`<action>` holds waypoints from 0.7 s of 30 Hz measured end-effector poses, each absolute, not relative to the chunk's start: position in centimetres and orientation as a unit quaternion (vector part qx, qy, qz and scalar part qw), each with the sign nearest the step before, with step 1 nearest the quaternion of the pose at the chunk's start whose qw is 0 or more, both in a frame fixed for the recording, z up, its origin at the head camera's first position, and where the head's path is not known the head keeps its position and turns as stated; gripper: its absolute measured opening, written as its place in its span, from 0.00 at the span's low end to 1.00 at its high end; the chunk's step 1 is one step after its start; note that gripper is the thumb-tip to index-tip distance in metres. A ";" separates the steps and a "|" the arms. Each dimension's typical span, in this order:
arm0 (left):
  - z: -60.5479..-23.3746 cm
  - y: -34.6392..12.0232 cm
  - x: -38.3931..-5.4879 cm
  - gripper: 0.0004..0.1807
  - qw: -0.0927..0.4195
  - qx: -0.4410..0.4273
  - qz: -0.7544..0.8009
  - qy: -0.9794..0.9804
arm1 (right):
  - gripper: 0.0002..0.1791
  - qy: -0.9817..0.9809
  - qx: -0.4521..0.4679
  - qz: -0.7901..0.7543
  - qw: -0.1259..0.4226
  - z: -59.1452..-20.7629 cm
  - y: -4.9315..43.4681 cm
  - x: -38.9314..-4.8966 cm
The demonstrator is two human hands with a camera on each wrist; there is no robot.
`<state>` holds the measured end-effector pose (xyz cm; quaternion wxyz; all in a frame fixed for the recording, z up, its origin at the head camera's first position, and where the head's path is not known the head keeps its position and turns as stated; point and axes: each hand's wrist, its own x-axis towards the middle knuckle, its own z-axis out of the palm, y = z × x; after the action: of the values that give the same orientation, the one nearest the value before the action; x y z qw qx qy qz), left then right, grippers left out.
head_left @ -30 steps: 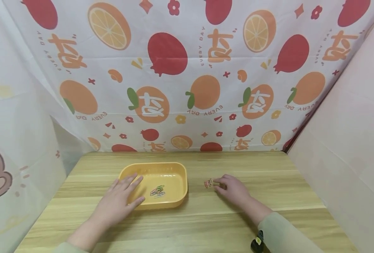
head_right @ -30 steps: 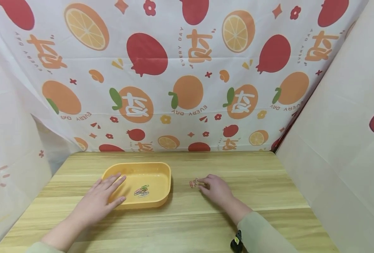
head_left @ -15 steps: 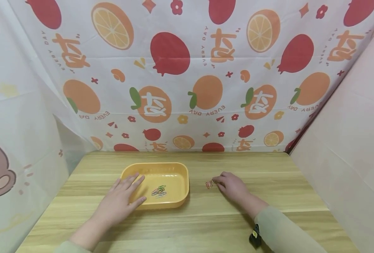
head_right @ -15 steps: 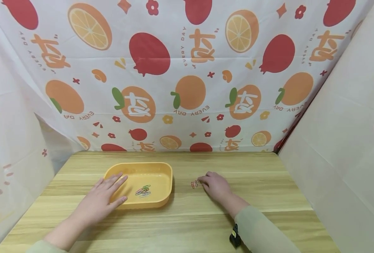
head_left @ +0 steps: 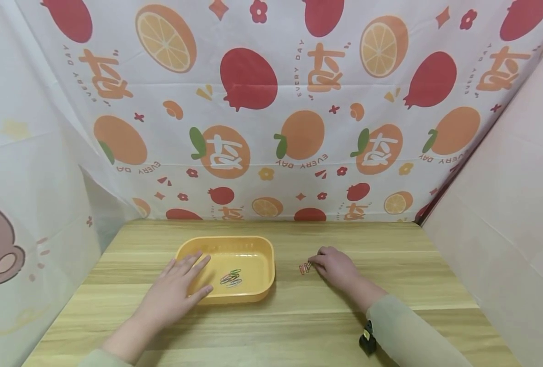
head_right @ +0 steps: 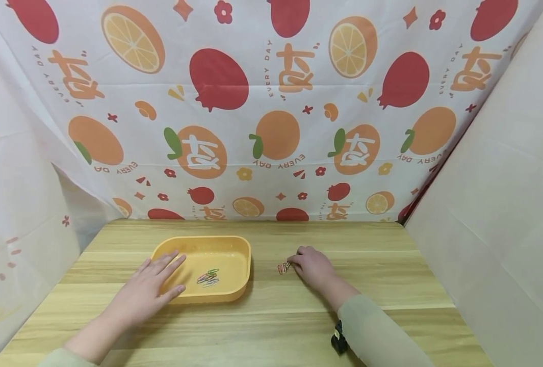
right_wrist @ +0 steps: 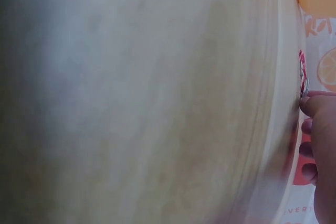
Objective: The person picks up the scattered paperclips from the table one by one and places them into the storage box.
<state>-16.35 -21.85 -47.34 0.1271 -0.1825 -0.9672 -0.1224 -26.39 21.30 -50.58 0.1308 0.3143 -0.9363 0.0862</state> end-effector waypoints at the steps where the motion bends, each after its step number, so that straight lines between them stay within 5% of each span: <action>1: -47.3 -21.8 -16.3 0.40 0.127 -0.182 -0.121 -0.967 | 0.10 -0.935 0.317 0.085 0.133 -50.6 21.3 -26.4; 21: -47.3 -21.7 -16.2 0.40 0.133 -0.180 -0.122 -0.967 | 0.04 -0.923 0.339 0.071 0.166 -50.7 21.8 -26.3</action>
<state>-16.25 -21.73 -47.31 0.1325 -0.1802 -0.9670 -0.1222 -26.35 21.78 -50.67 0.1662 0.3388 -0.9233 0.0709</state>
